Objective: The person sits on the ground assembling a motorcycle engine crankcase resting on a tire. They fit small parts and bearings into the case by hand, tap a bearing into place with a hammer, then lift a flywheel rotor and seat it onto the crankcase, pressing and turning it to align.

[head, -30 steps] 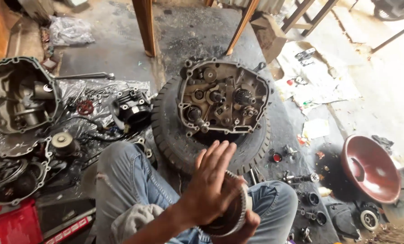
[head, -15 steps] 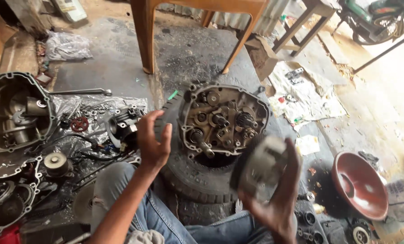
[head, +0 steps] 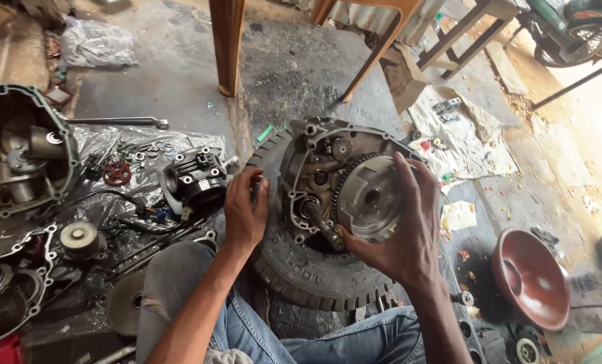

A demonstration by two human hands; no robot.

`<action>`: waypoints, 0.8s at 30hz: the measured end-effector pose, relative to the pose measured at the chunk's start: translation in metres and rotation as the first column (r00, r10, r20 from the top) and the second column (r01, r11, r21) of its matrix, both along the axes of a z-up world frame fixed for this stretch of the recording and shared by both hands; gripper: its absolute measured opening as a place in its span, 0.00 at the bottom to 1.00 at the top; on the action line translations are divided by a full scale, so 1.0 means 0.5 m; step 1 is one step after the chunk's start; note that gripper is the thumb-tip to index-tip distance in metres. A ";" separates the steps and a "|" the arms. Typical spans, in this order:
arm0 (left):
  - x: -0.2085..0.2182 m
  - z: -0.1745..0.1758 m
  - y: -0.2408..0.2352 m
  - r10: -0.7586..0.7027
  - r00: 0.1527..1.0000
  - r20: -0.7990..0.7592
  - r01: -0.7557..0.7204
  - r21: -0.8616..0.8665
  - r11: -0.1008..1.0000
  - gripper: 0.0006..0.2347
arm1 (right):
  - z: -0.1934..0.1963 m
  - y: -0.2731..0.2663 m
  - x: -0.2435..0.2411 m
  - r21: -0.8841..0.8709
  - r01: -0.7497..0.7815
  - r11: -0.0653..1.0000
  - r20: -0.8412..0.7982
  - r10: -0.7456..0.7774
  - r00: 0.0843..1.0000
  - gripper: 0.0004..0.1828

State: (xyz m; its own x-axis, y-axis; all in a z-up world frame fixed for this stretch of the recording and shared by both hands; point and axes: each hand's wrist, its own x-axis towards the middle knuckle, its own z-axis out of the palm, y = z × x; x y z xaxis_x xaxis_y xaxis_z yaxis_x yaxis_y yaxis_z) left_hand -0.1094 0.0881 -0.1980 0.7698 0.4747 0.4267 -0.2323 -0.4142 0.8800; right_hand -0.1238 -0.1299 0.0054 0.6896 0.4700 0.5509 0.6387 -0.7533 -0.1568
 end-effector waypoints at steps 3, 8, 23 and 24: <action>0.004 -0.008 -0.004 0.001 1.000 0.029 -0.001 0.004 1.000 0.11 | 0.010 0.004 0.004 -0.024 0.011 1.000 -0.006 -0.011 1.000 0.70; 0.004 -0.012 -0.003 0.016 0.998 0.054 -0.017 0.013 1.000 0.10 | 0.016 0.006 0.017 -0.121 -0.001 0.993 -0.007 0.000 1.000 0.69; -0.024 0.025 -0.025 -0.037 0.975 0.217 0.002 0.161 0.987 0.09 | 0.020 -0.004 0.020 -0.279 -0.075 0.957 -0.058 0.061 0.996 0.73; -0.031 0.070 -0.023 -0.040 0.974 0.221 0.003 0.167 0.986 0.09 | 0.021 -0.011 0.027 -0.273 -0.072 0.959 -0.053 0.059 0.997 0.73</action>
State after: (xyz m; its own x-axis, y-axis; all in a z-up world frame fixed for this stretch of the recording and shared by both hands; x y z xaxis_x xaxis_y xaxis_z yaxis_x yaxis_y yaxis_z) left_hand -0.1247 0.0765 -0.1629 0.6555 0.3677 0.6596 -0.4254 -0.5418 0.7249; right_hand -0.1104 -0.1352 0.0158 0.6729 0.6439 0.3642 0.6853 -0.7280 0.0210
